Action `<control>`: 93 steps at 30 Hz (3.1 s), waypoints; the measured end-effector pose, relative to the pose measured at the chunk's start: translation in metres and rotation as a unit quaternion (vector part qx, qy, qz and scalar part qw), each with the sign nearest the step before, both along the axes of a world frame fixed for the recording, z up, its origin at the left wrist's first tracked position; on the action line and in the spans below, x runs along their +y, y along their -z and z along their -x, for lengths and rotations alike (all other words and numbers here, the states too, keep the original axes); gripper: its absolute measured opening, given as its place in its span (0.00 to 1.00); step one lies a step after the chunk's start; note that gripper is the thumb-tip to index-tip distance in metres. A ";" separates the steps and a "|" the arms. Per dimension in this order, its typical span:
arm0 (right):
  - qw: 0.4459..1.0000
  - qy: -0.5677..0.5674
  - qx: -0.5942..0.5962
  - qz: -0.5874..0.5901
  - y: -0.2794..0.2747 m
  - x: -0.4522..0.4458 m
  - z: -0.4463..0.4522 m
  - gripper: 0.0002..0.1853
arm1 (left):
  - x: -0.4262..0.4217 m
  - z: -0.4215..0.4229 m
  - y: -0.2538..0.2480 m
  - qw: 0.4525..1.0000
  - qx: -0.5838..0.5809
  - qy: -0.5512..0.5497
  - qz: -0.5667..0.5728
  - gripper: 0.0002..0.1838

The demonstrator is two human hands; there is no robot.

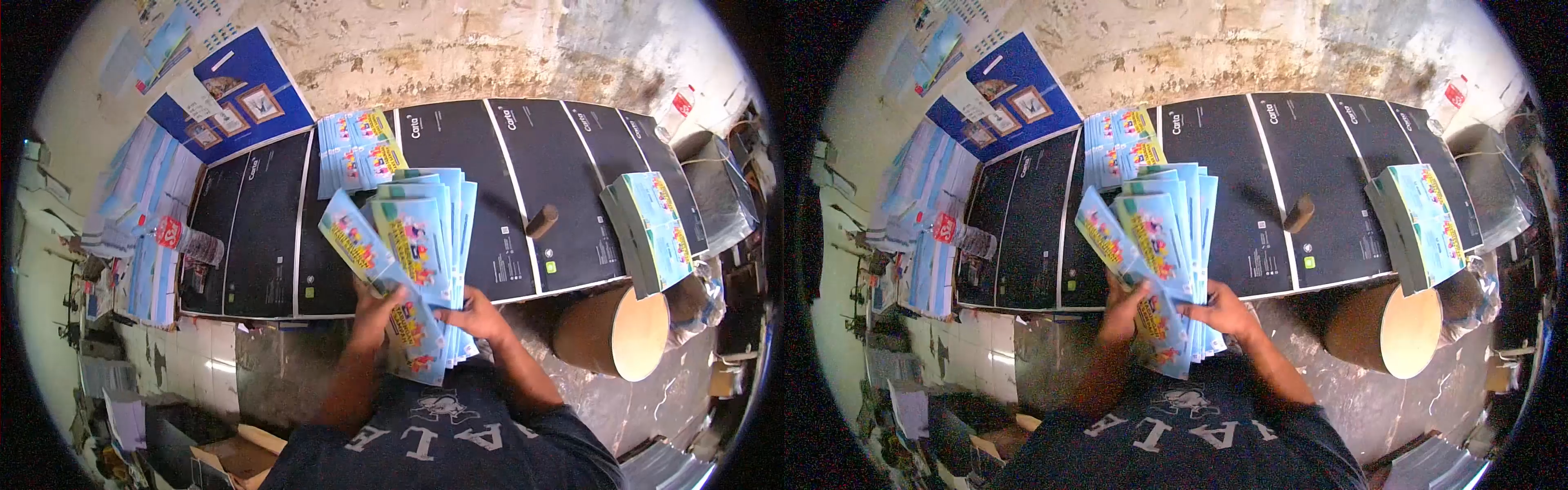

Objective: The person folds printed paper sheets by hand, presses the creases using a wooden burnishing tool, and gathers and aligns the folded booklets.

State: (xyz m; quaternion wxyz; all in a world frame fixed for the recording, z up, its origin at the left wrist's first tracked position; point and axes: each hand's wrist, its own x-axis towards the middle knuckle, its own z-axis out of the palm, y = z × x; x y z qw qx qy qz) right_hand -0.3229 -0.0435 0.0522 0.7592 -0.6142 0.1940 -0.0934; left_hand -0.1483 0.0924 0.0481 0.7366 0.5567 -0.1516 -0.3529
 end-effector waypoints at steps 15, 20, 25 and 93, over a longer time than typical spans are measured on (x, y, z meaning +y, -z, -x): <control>0.982 0.056 -0.022 0.177 -0.028 -0.052 -0.018 0.59 | -0.041 -0.040 -0.120 0.963 -0.235 0.064 0.118 0.49; 0.990 0.016 0.075 0.119 -0.031 -0.063 -0.052 0.41 | -0.037 -0.063 -0.111 0.873 -0.381 0.207 -0.222 0.40; 0.927 -0.035 -0.132 0.350 0.096 -0.115 -0.064 0.24 | -0.042 -0.069 -0.061 0.940 -0.278 0.158 -0.121 0.35; 0.769 -0.022 0.105 0.630 -0.040 -0.114 -0.010 0.15 | 0.020 -0.123 -0.053 0.677 -0.640 0.203 -0.301 0.19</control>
